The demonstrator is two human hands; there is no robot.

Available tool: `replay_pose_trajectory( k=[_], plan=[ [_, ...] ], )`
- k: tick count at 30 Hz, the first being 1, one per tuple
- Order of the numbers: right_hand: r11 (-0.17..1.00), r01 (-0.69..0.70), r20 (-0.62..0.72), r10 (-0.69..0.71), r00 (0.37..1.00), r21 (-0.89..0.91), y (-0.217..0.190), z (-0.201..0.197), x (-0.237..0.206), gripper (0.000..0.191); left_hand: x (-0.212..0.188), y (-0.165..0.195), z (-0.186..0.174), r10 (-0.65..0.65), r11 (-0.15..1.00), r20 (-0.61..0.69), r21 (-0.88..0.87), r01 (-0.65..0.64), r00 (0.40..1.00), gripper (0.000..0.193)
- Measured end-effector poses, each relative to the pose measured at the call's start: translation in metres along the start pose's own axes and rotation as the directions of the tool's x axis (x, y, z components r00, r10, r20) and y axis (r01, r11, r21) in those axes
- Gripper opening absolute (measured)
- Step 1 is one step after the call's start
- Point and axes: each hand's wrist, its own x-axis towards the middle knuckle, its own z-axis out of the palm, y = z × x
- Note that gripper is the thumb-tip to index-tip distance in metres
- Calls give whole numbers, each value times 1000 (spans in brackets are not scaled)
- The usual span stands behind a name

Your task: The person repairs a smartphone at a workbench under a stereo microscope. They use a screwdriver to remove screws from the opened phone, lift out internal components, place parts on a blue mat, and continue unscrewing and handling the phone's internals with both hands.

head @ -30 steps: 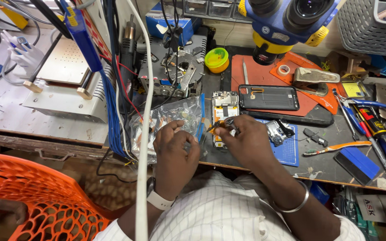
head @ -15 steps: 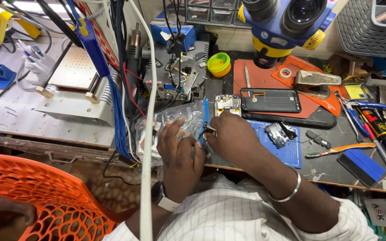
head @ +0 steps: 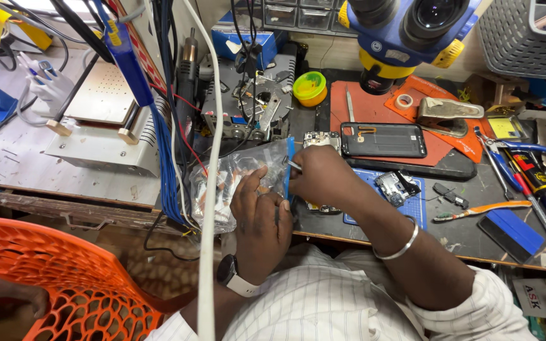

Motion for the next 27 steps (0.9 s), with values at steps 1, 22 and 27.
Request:
replay_pose_trajectory(
  k=[1,22,27],
  plan=[
    [999,-9,17,8,1000,33,0,-2,3,25,1,0,-1,-8,1000,-4,-13,8,1000,15],
    [968,-140,14,140,990,210,11,3,-50,42,4,-11,-11,-91,991,-40,-98,86,995,11],
    [972,116,-225,-68,972,204,7,28,-23,25,1,-1,-5,-13,1000,-41,-27,12,999,11]
  ],
)
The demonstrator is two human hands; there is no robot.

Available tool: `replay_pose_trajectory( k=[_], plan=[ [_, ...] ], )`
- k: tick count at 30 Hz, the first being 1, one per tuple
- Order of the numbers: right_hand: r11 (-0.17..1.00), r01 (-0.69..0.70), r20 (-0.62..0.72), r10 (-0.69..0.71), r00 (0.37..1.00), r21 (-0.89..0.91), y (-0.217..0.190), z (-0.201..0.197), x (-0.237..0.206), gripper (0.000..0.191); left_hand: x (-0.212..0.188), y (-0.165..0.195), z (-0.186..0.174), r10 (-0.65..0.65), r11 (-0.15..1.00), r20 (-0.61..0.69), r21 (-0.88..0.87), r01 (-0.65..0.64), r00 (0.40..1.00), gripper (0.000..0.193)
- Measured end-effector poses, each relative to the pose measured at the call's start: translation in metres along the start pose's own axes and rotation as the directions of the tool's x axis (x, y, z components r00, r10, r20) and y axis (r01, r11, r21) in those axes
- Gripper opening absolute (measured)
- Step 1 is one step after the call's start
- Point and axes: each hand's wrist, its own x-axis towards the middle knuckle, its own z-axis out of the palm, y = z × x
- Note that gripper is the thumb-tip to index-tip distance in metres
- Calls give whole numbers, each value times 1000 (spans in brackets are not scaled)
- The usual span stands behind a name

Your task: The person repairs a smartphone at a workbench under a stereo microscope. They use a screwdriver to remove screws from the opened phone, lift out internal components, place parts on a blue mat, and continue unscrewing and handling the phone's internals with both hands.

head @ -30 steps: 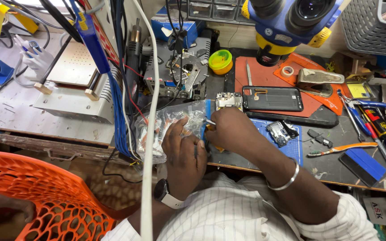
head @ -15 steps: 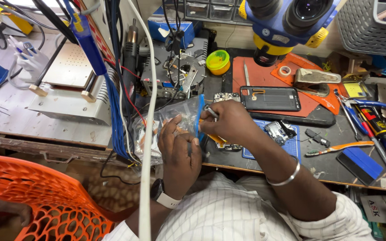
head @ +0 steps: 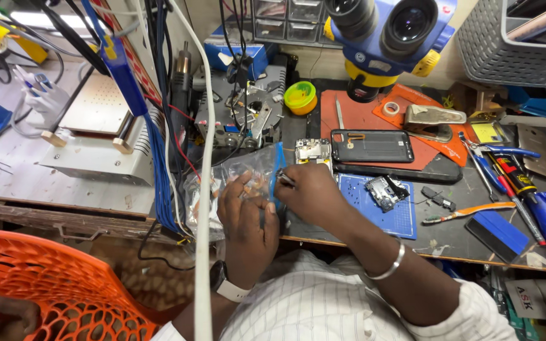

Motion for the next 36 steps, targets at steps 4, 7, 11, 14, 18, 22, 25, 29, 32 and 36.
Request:
replay_pose_trajectory(
  k=[4,7,11,14,18,22,25,29,32,36],
  plan=[
    [993,-80,88,72,993,90,-1,-1,9,22,-1,0,-2,-31,999,8,14,30,999,11],
    [874,-223,327,79,942,431,3,-20,6,21,2,-6,-3,-50,999,13,-8,50,999,10],
    [886,-323,299,225,927,334,5,-32,-3,26,1,-5,-2,-31,999,32,8,31,999,9],
    [938,-282,90,269,959,202,5,-32,-13,25,4,-2,0,4,998,-1,58,-4,1000,10],
    [888,-341,-85,383,920,307,24,-55,-36,21,10,2,-8,58,975,153,203,-89,986,14],
    [698,-121,-227,385,895,706,49,-71,-68,40,11,6,-8,141,983,137,98,-155,980,15],
    [675,-235,-209,508,835,700,63,-68,-89,23,13,11,5,93,995,231,-40,-86,969,16],
    [631,-152,-181,431,884,761,71,-62,-102,15,36,20,48,156,983,174,73,-171,972,56],
    [576,-178,-144,469,871,798,71,-64,-107,13,60,22,78,-98,962,407,273,-19,908,95],
    [506,-192,-104,499,860,841,72,-68,-108,14,70,16,104,-302,933,475,324,155,826,119]
  ],
)
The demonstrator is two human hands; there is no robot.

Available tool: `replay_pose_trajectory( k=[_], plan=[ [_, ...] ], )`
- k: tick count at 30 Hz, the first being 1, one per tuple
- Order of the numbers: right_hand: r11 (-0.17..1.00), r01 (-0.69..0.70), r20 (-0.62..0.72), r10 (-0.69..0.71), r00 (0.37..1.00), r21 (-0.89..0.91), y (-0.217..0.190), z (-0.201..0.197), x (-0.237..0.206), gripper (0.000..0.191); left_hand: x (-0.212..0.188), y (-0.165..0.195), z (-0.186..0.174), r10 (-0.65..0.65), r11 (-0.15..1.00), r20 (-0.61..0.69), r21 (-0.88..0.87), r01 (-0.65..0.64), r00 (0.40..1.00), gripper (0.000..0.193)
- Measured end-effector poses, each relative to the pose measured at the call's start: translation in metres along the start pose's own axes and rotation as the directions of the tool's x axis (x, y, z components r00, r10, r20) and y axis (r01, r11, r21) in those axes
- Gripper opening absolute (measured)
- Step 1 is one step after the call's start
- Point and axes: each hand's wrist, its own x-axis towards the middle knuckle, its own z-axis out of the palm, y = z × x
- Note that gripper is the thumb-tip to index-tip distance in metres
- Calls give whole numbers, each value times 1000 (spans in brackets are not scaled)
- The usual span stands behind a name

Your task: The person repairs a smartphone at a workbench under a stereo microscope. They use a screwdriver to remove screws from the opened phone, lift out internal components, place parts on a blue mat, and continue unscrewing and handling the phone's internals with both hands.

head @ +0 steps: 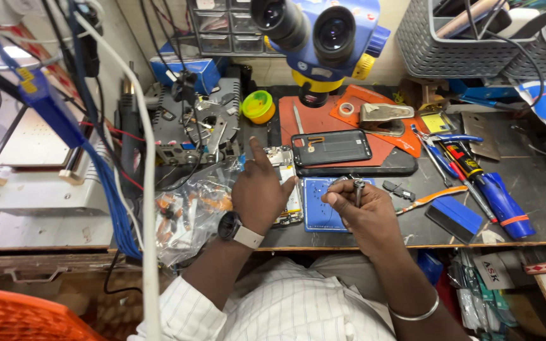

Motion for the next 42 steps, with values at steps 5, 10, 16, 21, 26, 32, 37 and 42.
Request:
replay_pose_trajectory(
  k=[5,10,16,21,26,32,37,42],
  plan=[
    [994,-82,-43,85,995,66,5,-5,4,16,9,-23,21,146,961,-303,-181,-208,942,116],
    [993,-81,-59,87,994,88,3,-8,5,17,11,-31,23,-65,788,137,-601,134,989,60],
    [998,2,-46,-5,999,-66,-13,-2,-13,17,-26,-23,21,22,63,248,-967,246,969,32],
    [935,-21,-71,-5,997,-354,-12,19,-21,8,-55,-20,35,5,-167,280,-946,277,960,37],
    [919,87,-7,-97,995,-385,6,43,-10,8,-67,-22,36,85,47,56,-998,52,995,50],
    [799,210,11,-247,969,-563,10,53,6,14,-65,-25,28,75,-114,159,-979,166,984,42],
    [787,179,-12,-230,973,-590,4,59,2,17,-68,-32,32,88,-13,87,-996,88,992,36],
    [727,288,26,-348,937,-624,-2,68,-3,14,-67,-34,32,123,74,27,-997,18,992,34]
  ],
)
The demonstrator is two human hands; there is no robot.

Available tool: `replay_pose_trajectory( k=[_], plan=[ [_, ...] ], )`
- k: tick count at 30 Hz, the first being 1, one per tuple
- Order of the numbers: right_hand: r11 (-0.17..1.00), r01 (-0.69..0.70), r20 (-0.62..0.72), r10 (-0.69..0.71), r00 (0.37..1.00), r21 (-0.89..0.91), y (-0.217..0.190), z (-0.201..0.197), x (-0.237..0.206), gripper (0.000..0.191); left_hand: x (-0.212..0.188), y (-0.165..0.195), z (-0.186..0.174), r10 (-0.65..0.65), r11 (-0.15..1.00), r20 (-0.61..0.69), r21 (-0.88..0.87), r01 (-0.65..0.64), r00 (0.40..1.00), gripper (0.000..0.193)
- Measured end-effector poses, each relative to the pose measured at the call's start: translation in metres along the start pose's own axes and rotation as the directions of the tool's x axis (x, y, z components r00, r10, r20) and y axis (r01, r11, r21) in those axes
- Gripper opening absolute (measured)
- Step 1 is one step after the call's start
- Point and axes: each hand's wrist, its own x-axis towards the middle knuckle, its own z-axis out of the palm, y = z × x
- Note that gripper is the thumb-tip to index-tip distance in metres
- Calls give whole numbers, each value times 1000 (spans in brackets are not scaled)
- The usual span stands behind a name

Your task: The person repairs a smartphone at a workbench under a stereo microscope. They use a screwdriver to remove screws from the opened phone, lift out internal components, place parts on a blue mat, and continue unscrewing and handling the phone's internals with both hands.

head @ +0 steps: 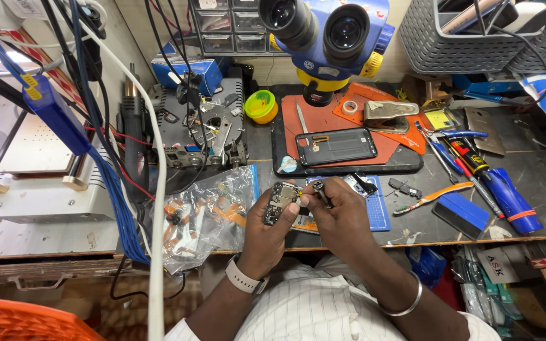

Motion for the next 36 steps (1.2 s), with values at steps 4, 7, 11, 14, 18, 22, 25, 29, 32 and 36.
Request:
replay_pose_trajectory(
  k=[4,7,11,14,18,22,25,29,32,36],
  plan=[
    [996,83,-27,-84,996,-33,-7,1,1,12,-1,4,0,-26,999,-3,40,26,1000,35],
    [994,92,-42,-94,995,-64,-9,3,1,13,-1,6,-1,-27,997,2,68,26,1000,37],
    [995,82,-37,-84,996,-55,-11,4,0,13,-2,7,-2,2,996,25,94,-4,1000,39],
    [993,93,-32,-95,995,-70,-11,4,-1,13,-3,7,-2,2,997,29,80,-4,1000,41],
    [993,61,-22,-63,998,-97,-11,5,0,15,-5,6,-3,7,998,37,65,-10,999,43],
    [987,21,10,-20,1000,-159,-13,3,4,22,-8,5,-6,13,995,35,102,-16,999,44],
    [986,-49,39,55,998,-160,-17,1,8,20,-10,4,-6,22,996,43,88,-26,999,44],
    [981,-163,95,173,980,-108,-25,-2,14,15,-12,4,-7,50,992,48,117,-56,998,40],
    [948,-308,160,316,935,-73,-31,-5,18,15,-13,4,-8,39,996,46,76,-42,998,44],
    [945,-312,218,326,920,-97,-36,-9,26,16,-14,5,-9,40,992,31,122,-43,999,43]
  ],
)
